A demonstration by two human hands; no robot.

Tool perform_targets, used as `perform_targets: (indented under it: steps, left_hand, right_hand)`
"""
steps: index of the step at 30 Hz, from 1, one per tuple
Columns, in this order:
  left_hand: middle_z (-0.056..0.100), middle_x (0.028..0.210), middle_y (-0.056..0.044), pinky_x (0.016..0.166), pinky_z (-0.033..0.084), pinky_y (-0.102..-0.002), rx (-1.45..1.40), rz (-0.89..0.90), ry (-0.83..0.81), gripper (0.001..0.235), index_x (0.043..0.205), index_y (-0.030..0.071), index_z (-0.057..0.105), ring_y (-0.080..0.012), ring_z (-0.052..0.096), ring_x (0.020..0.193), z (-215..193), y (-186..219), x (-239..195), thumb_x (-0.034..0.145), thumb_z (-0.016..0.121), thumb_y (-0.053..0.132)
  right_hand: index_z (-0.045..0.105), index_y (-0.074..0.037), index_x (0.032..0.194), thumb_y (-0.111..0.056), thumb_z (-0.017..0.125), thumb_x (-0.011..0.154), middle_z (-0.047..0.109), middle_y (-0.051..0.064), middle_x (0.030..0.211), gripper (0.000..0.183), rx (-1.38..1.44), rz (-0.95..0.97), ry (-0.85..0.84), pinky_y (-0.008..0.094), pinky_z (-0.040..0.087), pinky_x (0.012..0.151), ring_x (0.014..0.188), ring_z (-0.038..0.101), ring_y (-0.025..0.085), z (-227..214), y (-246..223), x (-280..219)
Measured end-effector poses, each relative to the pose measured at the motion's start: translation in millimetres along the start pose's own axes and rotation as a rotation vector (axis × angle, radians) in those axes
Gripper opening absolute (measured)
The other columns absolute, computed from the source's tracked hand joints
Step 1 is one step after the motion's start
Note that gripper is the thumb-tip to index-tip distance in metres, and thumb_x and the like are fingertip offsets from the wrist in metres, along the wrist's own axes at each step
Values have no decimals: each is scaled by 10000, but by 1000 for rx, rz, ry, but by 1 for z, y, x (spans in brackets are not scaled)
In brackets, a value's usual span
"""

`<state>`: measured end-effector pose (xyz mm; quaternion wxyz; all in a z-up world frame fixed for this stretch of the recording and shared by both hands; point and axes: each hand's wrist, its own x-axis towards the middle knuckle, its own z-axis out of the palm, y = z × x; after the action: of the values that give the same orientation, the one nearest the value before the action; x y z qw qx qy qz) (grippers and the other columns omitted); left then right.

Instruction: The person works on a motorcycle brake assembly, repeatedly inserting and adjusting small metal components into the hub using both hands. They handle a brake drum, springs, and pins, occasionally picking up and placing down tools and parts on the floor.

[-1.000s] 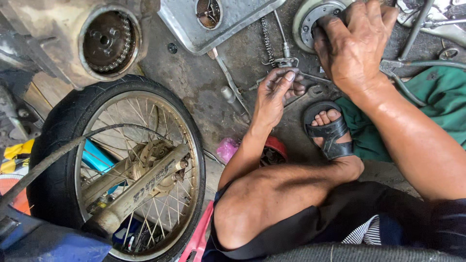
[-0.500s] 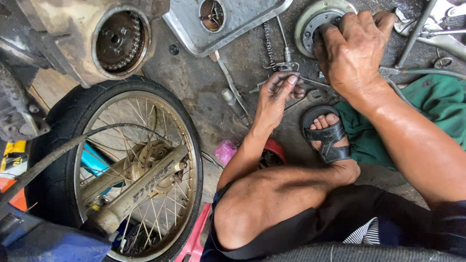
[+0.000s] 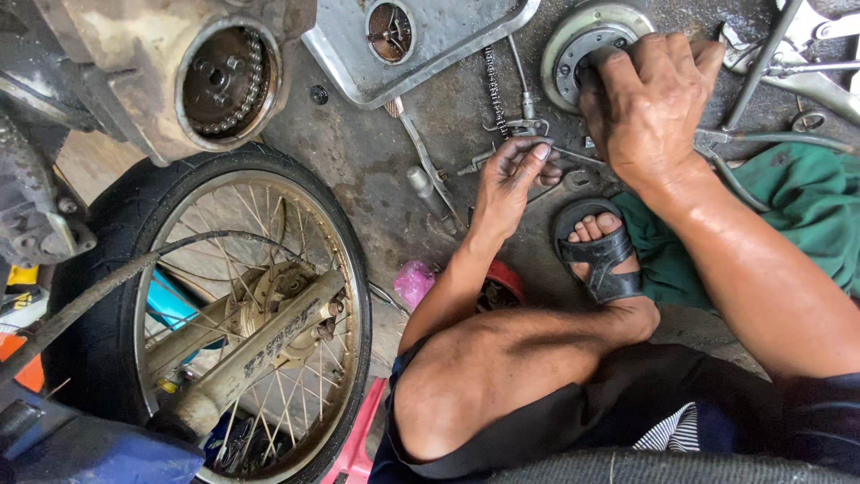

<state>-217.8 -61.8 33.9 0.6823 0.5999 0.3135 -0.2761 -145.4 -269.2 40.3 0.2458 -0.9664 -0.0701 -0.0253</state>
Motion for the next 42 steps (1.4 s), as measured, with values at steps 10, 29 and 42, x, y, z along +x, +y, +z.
perform_targets:
  steps: [10, 29, 42]
  left_hand:
    - [746, 966, -103, 728, 612, -260, 52, 63, 1, 222, 1123, 61, 666, -163, 728, 748, 1, 8, -4, 1001, 674, 247]
    - [723, 966, -61, 758, 627, -250, 126, 60, 26, 244, 1135, 80, 680, -164, 740, 800, -6, -10, -2, 968, 701, 257]
    - [741, 895, -2, 720, 559, -197, 284, 128, 19, 203, 1103, 132, 697, -67, 686, 759, -9, -17, -6, 974, 693, 289]
  right_hand:
    - [647, -183, 915, -271, 827, 1169, 487, -12, 815, 324, -88, -321, -54, 385, 377, 843, 827, 588, 229, 7, 37, 10]
    - [566, -276, 990, -183, 649, 1026, 573, -88, 893, 130, -310, -878, -210, 293, 471, 673, 852, 660, 126, -4, 46, 62]
    - [573, -261, 889, -159, 664, 1029, 600, -72, 854, 196, -358, -1003, -177, 302, 475, 743, 774, 629, 147, -10, 38, 71]
